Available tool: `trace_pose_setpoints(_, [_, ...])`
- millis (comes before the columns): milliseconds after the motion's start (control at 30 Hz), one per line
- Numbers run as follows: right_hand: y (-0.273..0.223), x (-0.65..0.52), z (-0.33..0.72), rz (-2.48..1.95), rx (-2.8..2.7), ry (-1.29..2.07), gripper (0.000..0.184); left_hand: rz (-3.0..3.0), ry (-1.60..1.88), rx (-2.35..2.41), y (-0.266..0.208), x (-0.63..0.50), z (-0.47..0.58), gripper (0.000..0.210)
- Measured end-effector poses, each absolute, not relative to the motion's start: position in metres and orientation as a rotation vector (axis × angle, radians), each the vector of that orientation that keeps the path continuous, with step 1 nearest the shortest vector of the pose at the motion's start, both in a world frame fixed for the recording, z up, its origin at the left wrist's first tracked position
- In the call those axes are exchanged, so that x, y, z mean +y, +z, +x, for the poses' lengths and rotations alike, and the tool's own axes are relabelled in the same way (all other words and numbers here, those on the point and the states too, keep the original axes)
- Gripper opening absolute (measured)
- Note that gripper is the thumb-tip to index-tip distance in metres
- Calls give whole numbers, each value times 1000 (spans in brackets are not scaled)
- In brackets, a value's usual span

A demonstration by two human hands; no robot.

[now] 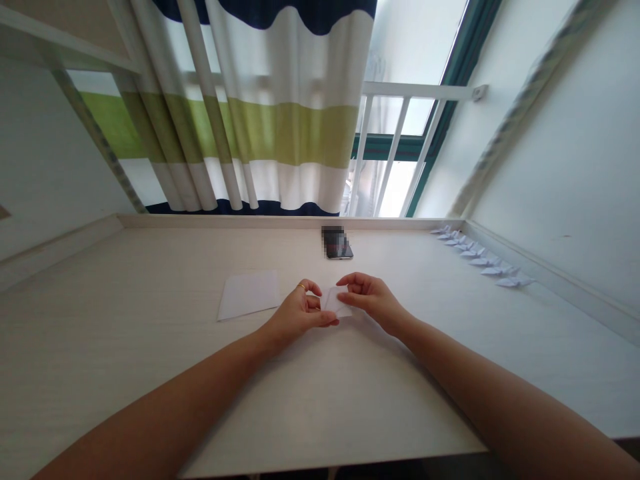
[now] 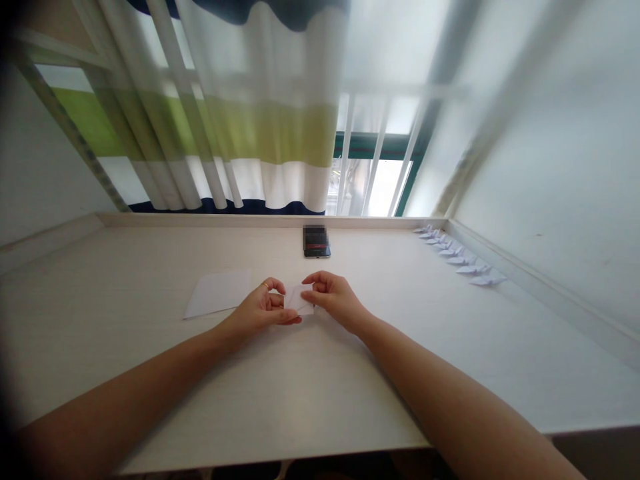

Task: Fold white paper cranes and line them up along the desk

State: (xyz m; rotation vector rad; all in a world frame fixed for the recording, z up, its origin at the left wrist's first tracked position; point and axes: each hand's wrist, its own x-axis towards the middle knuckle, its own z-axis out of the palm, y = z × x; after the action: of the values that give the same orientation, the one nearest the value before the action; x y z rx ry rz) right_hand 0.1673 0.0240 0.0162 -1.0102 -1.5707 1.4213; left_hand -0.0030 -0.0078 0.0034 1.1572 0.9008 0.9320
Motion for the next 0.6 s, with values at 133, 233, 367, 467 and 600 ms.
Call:
trace_pose_setpoints(133, [15,27,171,-1011,-1766,1501,22,1246,1024,942,-4,-3,-4,41])
trace_pose_setpoints(233, [15,28,172,-1023,-1997,1423,20,1291,1020,961,-5,0,-5,39])
trace_pose_setpoints(367, [11,27,171,-1048,-2186,1173,23,1393,924,1053,-4,1,-7,37])
trace_pose_setpoints(467, [10,26,170,-1109,-2209,1040,28,1524,907,1181,-4,1,-9,32])
trace_pose_setpoints(600, [11,26,169,-1195,-2303,924,21,1604,841,1290,-4,3,-12,28])
